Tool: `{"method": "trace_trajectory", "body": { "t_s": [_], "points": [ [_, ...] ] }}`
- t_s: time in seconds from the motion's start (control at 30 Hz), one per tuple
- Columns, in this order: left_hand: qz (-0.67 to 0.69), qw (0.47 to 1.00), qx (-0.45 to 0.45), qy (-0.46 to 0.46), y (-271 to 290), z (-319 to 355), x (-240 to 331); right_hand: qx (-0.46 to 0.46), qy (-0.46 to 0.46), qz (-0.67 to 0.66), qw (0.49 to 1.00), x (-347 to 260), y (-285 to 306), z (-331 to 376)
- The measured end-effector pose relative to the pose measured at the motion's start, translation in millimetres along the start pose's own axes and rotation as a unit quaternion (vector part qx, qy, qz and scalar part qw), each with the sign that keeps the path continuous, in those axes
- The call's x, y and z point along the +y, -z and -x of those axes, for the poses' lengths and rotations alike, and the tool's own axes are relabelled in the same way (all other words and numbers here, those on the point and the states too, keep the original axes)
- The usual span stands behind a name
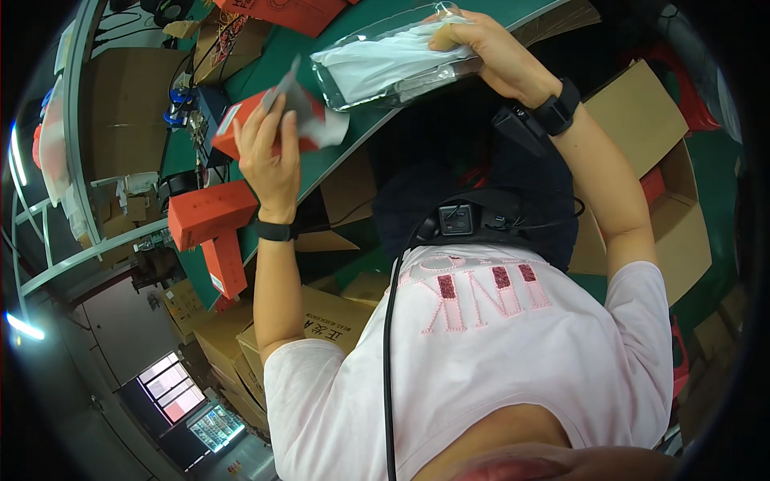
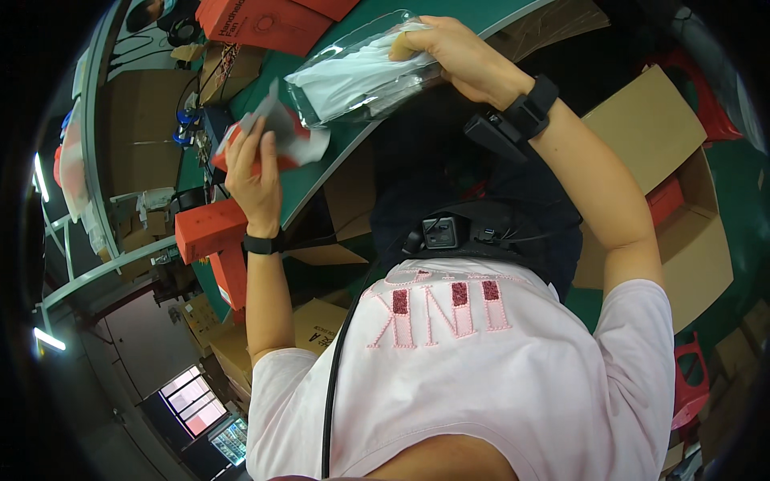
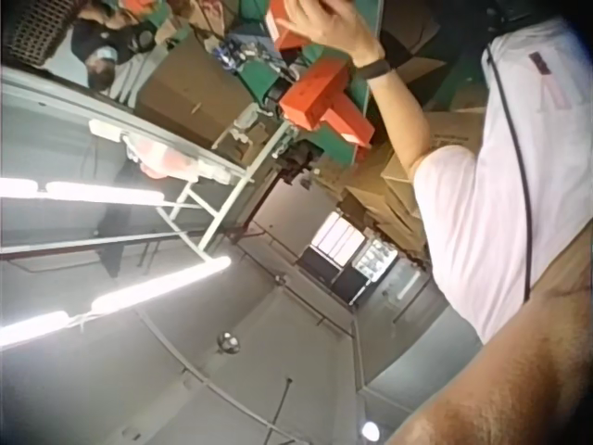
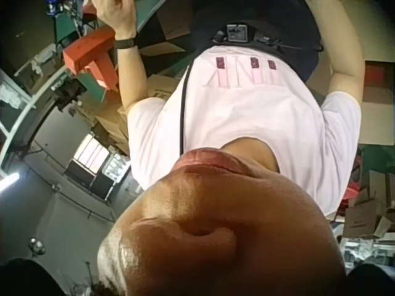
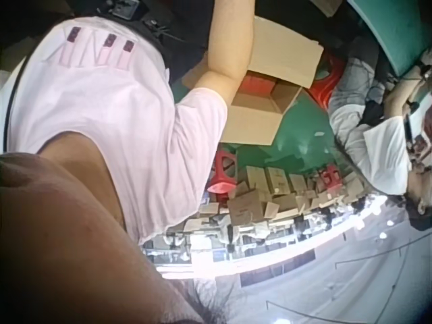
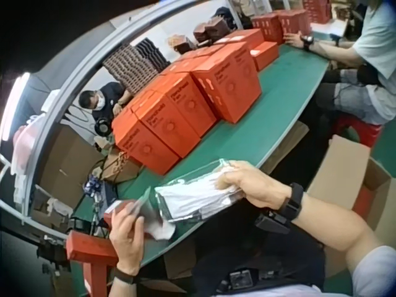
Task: The person packages handheld electronic devices by hand, placing each device into a protective sleeve, then inserting the sleeved device into a red box.
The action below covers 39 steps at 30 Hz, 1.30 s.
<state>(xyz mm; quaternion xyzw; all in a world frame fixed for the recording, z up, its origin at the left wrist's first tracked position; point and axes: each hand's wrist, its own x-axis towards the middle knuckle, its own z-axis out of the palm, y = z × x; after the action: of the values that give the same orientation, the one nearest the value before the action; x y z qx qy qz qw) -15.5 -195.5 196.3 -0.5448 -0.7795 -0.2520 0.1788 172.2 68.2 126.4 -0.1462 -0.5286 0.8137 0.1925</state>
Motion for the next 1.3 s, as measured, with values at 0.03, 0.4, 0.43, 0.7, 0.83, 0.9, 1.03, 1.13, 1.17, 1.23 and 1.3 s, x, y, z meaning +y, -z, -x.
{"method": "trace_trajectory", "body": {
  "t_s": [0.03, 0.4, 0.43, 0.7, 0.83, 0.9, 1.03, 1.13, 1.17, 1.23, 1.3],
  "points": [
    [0.0, 1.0, 0.0, 0.0, -3.6, 2.4, -3.3, -0.011, -0.009, 0.022, 1.0, 0.5, 0.8, -1.4],
    [0.057, 0.995, -0.012, 0.074, -2.2, 36.0, 21.6, -0.104, -0.176, 0.046, 0.978, -26.2, -9.6, -1.6],
    [0.066, 0.996, -0.021, 0.06, -2.0, 40.5, 22.2, -0.126, -0.215, 0.03, 0.968, -25.2, -15.9, -4.4],
    [0.113, 0.993, -0.018, 0.02, -2.9, 79.0, 10.1, -0.111, -0.297, -0.03, 0.948, -19.1, -51.4, -10.6],
    [0.068, 0.998, 0.004, 0.017, -5.7, 89.6, 9.6, -0.061, -0.305, -0.036, 0.95, -25.5, -81.0, 12.8],
    [0.057, 0.998, 0.022, 0.022, -10.6, 91.5, 8.8, 0.011, -0.236, -0.007, 0.972, -27.7, -85.8, 25.3],
    [0.042, 0.997, 0.039, 0.044, -14.2, 91.5, 12.1, 0.039, -0.175, 0.007, 0.984, -28.0, -80.8, 35.8],
    [0.025, 0.998, 0.034, 0.04, -15.0, 89.9, 9.7, 0.028, -0.187, -0.001, 0.982, -29.3, -83.4, 36.5],
    [0.026, 0.998, 0.035, 0.04, -14.2, 88.8, 10.4, 0.029, -0.187, 0.001, 0.982, -29.2, -83.0, 38.7],
    [0.042, 0.997, 0.018, 0.057, -11.2, 87.1, 13.0, 0.031, -0.185, 0.042, 0.981, -28.3, -78.4, 44.8],
    [0.051, 0.997, 0.013, 0.058, -7.7, 85.1, 13.5, 0.013, -0.212, 0.027, 0.977, -33.9, -72.3, 42.6]
  ]
}}
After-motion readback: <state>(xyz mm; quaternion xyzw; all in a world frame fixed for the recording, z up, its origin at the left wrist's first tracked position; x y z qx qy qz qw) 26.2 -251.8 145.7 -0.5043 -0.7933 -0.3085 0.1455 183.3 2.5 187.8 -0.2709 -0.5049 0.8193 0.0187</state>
